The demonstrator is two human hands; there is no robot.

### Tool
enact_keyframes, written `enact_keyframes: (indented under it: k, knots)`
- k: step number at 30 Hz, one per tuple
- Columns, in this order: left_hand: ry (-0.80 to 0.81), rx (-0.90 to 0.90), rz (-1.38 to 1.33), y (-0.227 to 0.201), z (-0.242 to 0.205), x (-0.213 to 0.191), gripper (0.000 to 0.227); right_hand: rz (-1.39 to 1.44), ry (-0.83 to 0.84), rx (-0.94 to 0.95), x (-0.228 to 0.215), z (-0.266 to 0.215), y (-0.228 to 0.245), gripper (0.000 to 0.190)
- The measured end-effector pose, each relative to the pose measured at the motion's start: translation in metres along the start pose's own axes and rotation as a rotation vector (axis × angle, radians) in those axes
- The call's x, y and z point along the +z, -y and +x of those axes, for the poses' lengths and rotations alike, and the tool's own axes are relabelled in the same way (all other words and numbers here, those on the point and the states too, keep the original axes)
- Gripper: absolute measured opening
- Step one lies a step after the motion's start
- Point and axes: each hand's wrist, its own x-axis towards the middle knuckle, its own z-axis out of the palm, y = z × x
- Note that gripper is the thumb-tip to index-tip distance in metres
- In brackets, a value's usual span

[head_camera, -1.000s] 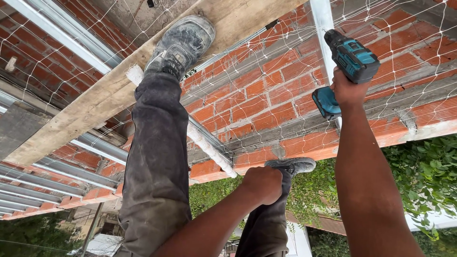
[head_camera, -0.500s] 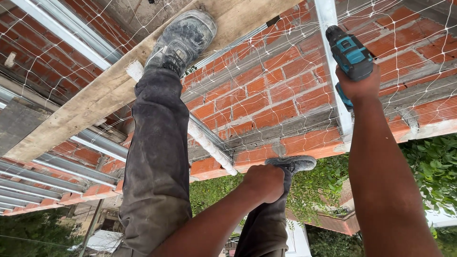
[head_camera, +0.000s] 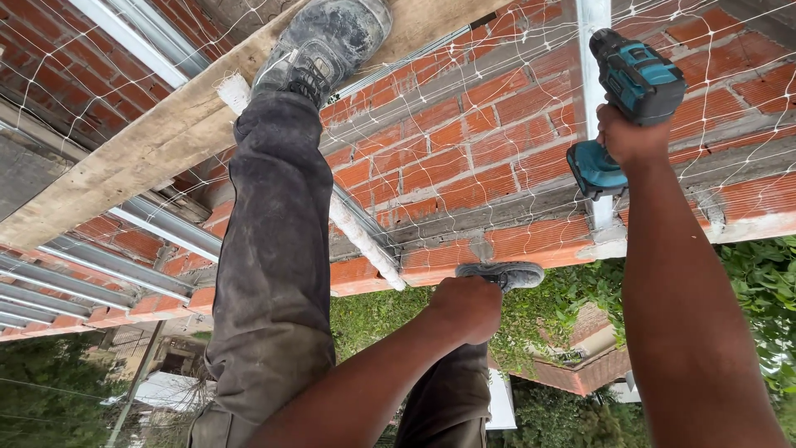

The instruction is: Installing metal frames onto a brick wall using a power drill and screws

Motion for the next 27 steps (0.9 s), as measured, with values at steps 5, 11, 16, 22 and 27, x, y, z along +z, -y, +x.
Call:
enact_keyframes:
  k: [5,11,16,22,27]
  knots:
    - [0.005,-0.001,-0.001,-0.004,-0.004,-0.007,0.027,-0.014,0.018,-0.046,-0.001,-0.007,0.013,0.018]
    - [0.0,0.006,-0.003,-0.004,-0.005,-0.006,0.019,0.037,0.018,-0.09,0.002,-0.012,0.019,0.005]
    - [0.038,-0.018,-0.03,-0.003,-0.008,-0.011,0.017,0.018,-0.052,0.043,0.004,-0.016,0.029,0.014]
    - [-0.047,-0.029,0.03,0.013,0.011,0.012,0.032,0.038,-0.133,-0.104,0.014,-0.021,0.019,0.025]
    - [-0.015,-0.036,0.046,0.015,0.007,0.007,0.03,0.009,-0.137,-0.077,0.019,-0.018,0.009,0.031]
